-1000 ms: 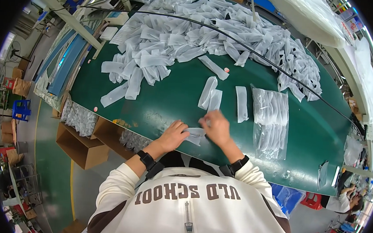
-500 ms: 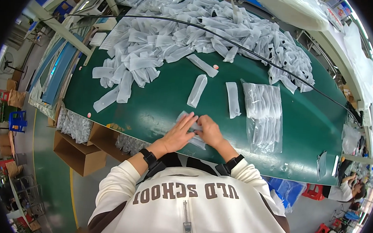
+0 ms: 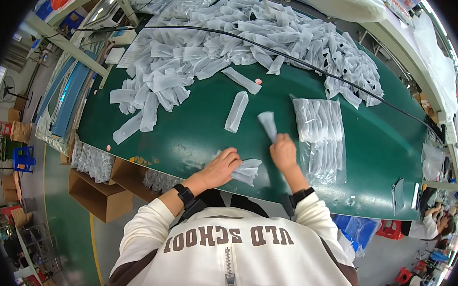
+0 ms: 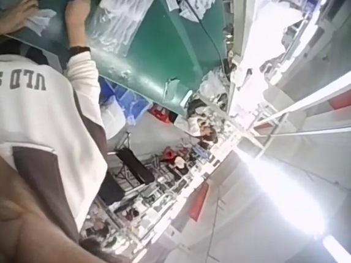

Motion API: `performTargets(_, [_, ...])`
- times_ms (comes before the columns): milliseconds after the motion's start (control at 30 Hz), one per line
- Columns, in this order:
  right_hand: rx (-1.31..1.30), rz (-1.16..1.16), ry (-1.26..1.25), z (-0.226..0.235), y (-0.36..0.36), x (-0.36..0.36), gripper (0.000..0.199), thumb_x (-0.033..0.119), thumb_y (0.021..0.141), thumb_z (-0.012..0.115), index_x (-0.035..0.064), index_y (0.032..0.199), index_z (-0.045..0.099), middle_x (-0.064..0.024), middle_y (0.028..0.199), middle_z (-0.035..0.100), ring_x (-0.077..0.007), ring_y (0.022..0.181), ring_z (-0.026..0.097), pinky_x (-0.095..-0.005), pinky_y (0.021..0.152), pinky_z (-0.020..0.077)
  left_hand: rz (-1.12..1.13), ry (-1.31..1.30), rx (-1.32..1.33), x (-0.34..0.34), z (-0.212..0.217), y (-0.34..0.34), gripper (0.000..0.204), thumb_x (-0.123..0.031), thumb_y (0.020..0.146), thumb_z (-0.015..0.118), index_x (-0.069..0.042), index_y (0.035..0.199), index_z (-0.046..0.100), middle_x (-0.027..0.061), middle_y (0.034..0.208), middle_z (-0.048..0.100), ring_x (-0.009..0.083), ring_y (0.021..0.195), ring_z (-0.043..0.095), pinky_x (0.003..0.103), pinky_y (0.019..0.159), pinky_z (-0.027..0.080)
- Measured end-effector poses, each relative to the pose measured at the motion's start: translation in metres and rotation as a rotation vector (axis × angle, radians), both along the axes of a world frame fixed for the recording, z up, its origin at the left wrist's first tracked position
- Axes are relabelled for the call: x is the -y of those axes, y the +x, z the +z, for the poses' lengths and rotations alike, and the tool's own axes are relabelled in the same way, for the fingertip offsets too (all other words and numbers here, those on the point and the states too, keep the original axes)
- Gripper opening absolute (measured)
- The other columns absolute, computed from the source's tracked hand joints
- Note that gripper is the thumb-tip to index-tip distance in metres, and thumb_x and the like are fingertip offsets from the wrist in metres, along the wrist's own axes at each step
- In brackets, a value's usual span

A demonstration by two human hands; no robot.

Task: The person gathers small white items from a pile, stacks them by hand, and slides the stack into a clear plastic bag. After placing the filled bag into a cardboard box, they take a new bag and repeat the process.

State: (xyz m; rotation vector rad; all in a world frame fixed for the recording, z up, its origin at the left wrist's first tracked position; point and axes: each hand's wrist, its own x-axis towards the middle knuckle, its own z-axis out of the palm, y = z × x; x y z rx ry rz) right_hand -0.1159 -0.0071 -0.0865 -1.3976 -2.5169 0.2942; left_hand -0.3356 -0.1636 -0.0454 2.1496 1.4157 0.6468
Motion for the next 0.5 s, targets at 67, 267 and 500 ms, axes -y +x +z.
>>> performTargets(67, [-0.022,0.080,-0.043,0.006,-0.006,0.030,0.018,0.008,0.074,0.064,0.0003,0.089,0.058,-0.0190,0.090,0.059,-0.0386,0.082,0.061,-0.0466,0.073,0.0525,0.016,0.184,-0.099,0.002,0.014,0.001,0.053,-0.010,0.064,0.080,-0.003,0.110,0.056,0.0188,0.126,0.050,0.0379,0.126,0.042,0.052,0.115,0.030])
performTargets(267, [-0.085,0.605,-0.295,0.031,-0.035,0.039,0.014,0.009,0.075,0.064,0.0039,0.088,0.061,-0.0153,0.091,0.060,-0.0338,0.087,0.062,-0.0452,0.075,0.0529,-0.035,0.075,-0.187,0.004,-0.002,-0.001,0.055,-0.013,0.063,0.082,-0.006,0.112,0.057,0.0216,0.134,0.044,0.0400,0.133,0.036,0.059,0.114,0.026])
performTargets(500, [-0.003,0.717,-0.377,0.042,-0.053,0.026,0.023,0.013,0.075,0.068,0.0040,0.096,0.064,-0.0136,0.095,0.061,-0.0331,0.093,0.062,-0.0448,0.079,0.0512,0.053,0.048,-0.199,0.012,-0.009,0.002,0.062,-0.014,0.062,0.083,-0.007,0.117,0.055,0.0222,0.134,0.042,0.0402,0.132,0.036,0.061,0.113,0.025])
